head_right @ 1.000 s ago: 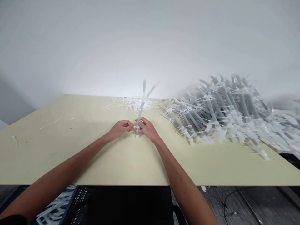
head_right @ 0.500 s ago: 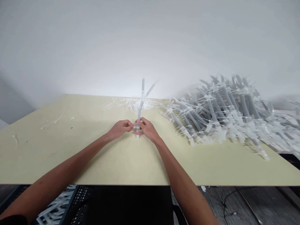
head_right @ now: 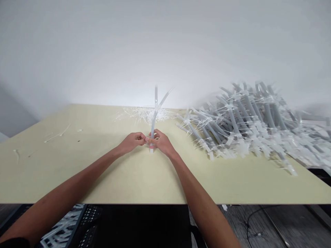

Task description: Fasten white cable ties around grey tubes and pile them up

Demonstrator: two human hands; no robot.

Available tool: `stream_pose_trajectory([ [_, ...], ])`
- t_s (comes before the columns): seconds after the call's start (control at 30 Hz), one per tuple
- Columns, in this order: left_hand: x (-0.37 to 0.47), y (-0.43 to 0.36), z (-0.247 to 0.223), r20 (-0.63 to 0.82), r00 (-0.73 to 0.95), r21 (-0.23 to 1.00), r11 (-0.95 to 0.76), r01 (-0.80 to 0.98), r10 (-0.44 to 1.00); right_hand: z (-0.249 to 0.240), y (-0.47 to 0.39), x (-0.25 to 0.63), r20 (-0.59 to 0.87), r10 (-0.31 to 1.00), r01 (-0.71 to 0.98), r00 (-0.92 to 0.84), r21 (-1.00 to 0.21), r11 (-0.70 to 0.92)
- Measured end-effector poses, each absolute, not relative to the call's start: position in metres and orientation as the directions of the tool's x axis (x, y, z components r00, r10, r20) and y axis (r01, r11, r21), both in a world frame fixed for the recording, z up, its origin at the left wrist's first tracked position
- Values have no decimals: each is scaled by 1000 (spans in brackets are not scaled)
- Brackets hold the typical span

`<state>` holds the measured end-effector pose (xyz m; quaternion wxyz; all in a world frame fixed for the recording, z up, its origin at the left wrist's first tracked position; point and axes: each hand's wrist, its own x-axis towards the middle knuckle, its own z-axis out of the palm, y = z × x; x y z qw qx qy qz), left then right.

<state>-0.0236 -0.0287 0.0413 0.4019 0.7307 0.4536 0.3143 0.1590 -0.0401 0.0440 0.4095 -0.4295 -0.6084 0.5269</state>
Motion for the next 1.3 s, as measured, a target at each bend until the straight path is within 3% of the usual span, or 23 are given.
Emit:
stream_pose_trajectory([
  [0.6,-26,-29,42,98,349,868,-252,427,932,40,-36,166,61,946,16,-318,-997,70],
  [1.0,-22,-35,44,64,385,988,-114,106,921,50,-41,165,62,947,-45,-317,-998,51],
  [1.3,-14,-36,43,81,410,984,-137,110,909,52,-44,163,75,944,-56,-322,-997,60],
])
